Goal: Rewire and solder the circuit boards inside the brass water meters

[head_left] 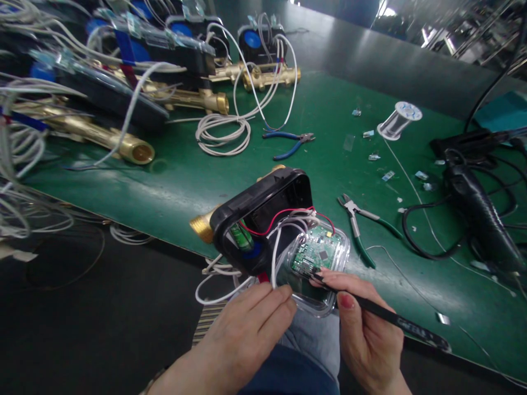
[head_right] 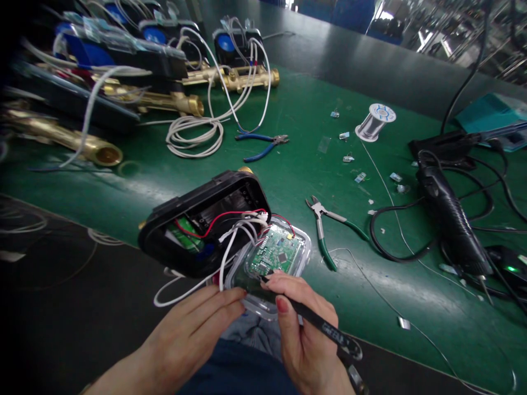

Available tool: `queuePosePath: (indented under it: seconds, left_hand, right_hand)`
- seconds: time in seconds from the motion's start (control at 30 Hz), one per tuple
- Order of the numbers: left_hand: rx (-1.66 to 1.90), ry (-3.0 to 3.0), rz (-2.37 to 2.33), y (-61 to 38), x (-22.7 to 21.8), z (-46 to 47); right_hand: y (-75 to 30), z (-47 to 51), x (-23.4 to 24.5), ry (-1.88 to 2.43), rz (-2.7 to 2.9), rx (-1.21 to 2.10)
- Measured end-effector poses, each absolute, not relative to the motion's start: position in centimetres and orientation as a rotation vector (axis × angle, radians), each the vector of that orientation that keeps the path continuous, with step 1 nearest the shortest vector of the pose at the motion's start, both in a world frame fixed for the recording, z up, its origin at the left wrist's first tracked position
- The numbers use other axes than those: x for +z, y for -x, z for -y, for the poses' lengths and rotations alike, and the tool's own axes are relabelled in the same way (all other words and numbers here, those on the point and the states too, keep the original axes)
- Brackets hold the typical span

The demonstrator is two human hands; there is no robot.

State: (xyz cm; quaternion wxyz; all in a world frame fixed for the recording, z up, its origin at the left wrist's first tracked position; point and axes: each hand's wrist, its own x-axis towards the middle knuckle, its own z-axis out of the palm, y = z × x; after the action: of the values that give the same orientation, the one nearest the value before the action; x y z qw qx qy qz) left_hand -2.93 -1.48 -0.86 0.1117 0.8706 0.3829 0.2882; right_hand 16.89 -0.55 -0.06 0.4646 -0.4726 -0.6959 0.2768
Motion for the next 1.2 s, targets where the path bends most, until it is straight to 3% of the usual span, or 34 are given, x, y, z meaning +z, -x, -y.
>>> queuePosePath:
  seconds: [0.37, 0.63, 1.2]
  left_hand:
    - [0.838, -2.57, -1.133, 2.9, -0.8, 1.5]
    - [0.836, -2.602, -1.145, 2.6, -0.7, 1.4]
    - [0.806, -2.599, -1.18, 2.4, -0.8, 1.5]
  right_hand:
    - [-16.7, 0.4, 0.2, 1.155, 1.786, 0.665]
    - [-16.1, 0.1, 0.2, 1.084, 1.924, 0.479]
    - [-17.3, 0.3, 0.4, 1.046, 1.783, 0.75]
